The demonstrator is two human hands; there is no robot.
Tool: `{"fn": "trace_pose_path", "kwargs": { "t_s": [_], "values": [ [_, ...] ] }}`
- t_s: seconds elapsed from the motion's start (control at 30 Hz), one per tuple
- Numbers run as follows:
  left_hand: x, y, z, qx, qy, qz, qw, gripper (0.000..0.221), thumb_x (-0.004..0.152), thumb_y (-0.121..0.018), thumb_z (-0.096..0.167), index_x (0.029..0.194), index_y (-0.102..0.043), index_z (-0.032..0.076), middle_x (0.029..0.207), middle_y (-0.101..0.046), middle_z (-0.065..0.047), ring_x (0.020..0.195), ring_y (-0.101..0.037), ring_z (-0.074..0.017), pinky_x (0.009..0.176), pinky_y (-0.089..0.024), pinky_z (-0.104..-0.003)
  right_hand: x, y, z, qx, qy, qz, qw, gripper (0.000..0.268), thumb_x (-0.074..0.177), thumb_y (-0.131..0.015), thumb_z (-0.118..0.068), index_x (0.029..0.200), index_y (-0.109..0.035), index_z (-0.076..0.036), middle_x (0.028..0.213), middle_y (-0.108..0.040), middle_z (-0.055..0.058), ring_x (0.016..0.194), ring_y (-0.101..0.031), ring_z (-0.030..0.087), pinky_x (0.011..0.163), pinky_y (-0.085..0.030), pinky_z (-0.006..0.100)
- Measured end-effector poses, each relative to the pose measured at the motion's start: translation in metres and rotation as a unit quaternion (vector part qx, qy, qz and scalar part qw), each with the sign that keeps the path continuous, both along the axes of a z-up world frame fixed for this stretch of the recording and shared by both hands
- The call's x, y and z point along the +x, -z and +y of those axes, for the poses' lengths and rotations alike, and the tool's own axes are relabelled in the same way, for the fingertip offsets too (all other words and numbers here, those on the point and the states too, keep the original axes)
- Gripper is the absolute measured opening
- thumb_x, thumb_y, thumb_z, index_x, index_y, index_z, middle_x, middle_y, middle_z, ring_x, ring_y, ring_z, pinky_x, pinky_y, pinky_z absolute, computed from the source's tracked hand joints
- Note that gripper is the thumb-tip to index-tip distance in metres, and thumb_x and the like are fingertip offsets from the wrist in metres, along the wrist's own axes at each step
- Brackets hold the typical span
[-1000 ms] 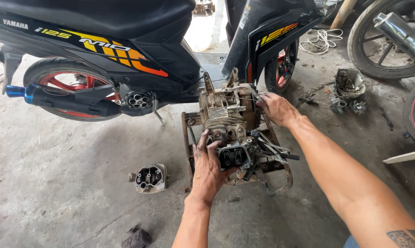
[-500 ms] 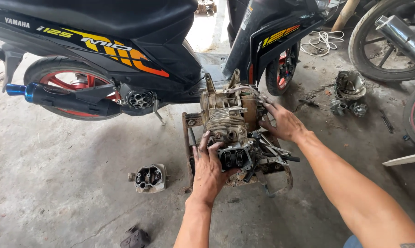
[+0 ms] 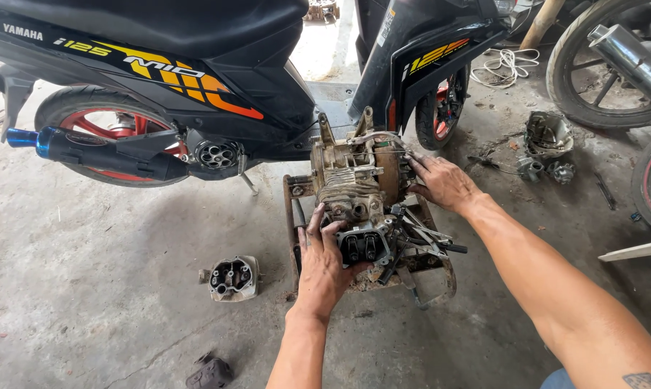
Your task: Disassembling and inspecting a motorcycle engine block using a wrench
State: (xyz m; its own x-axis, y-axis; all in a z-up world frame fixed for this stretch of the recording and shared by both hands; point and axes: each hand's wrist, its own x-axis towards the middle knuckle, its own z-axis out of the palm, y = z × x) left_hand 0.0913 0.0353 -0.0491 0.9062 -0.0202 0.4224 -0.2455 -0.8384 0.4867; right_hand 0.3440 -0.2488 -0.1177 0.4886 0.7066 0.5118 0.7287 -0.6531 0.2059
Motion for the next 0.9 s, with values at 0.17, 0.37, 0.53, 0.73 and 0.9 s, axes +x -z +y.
{"fn": "trace_pose_path", "kwargs": {
  "t_s": [0.17, 0.37, 0.53, 0.73, 0.9],
  "values": [
    [-0.001, 0.005, -0.002, 0.010, -0.004, 0.002, 1.000, 0.097, 0.061, -0.095, 0.051, 0.133, -0.043, 0.011, 0.160, -0.016, -0.027, 0.145, -0.039, -0.0492, 0.118, -0.021, -0.071, 0.020, 0.008, 0.022, 0.132, 0.067, 0.088, 0.985, 0.042, 0.105, -0.053, -0.044, 0.115, -0.069, -0.006, 0.103, -0.071, 0.018, 0.105, -0.069, 0.037, 0.094, -0.055, 0.045],
    [0.003, 0.011, -0.003, 0.038, -0.014, 0.011, 0.999, 0.096, 0.064, -0.095, 0.052, 0.133, -0.041, 0.012, 0.162, -0.013, -0.029, 0.147, -0.037, -0.0470, 0.119, -0.018, -0.070, 0.119, 0.051, 0.027, 0.303, 0.329, 0.416, 0.792, 0.051, 0.089, -0.067, -0.069, 0.101, -0.080, -0.020, 0.097, -0.076, 0.015, 0.107, -0.069, 0.038, 0.089, -0.057, 0.050],
    [0.003, 0.011, -0.001, 0.028, 0.000, -0.048, 0.998, 0.104, 0.057, -0.105, 0.038, 0.134, -0.042, 0.007, 0.161, -0.018, -0.020, 0.153, -0.026, -0.0455, 0.121, -0.022, -0.069, 0.015, -0.032, 0.051, 0.336, 0.259, 0.428, 0.798, 0.044, 0.107, -0.054, -0.046, 0.116, -0.074, -0.008, 0.097, -0.074, 0.021, 0.079, -0.067, 0.037, 0.069, -0.047, 0.050],
    [0.002, 0.013, 0.000, 0.032, 0.000, -0.048, 0.998, 0.105, 0.056, -0.104, 0.038, 0.134, -0.042, 0.006, 0.160, -0.020, -0.021, 0.153, -0.027, -0.0450, 0.121, -0.023, -0.067, -0.044, -0.023, 0.033, 0.149, 0.121, 0.348, 0.918, 0.086, 0.093, -0.062, -0.042, 0.161, -0.021, -0.009, 0.156, -0.035, 0.032, 0.129, -0.050, 0.050, 0.108, -0.043, 0.066],
    [0.000, 0.004, -0.001, 0.035, -0.009, 0.020, 0.999, 0.097, 0.067, -0.094, 0.053, 0.135, -0.039, 0.013, 0.163, -0.011, -0.029, 0.144, -0.040, -0.0470, 0.121, -0.014, -0.069, -0.016, 0.007, 0.016, 0.076, 0.061, 0.218, 0.971, 0.073, 0.097, -0.060, -0.042, 0.149, -0.042, 0.005, 0.142, -0.051, 0.032, 0.125, -0.058, 0.049, 0.102, -0.054, 0.056]
  ]
}}
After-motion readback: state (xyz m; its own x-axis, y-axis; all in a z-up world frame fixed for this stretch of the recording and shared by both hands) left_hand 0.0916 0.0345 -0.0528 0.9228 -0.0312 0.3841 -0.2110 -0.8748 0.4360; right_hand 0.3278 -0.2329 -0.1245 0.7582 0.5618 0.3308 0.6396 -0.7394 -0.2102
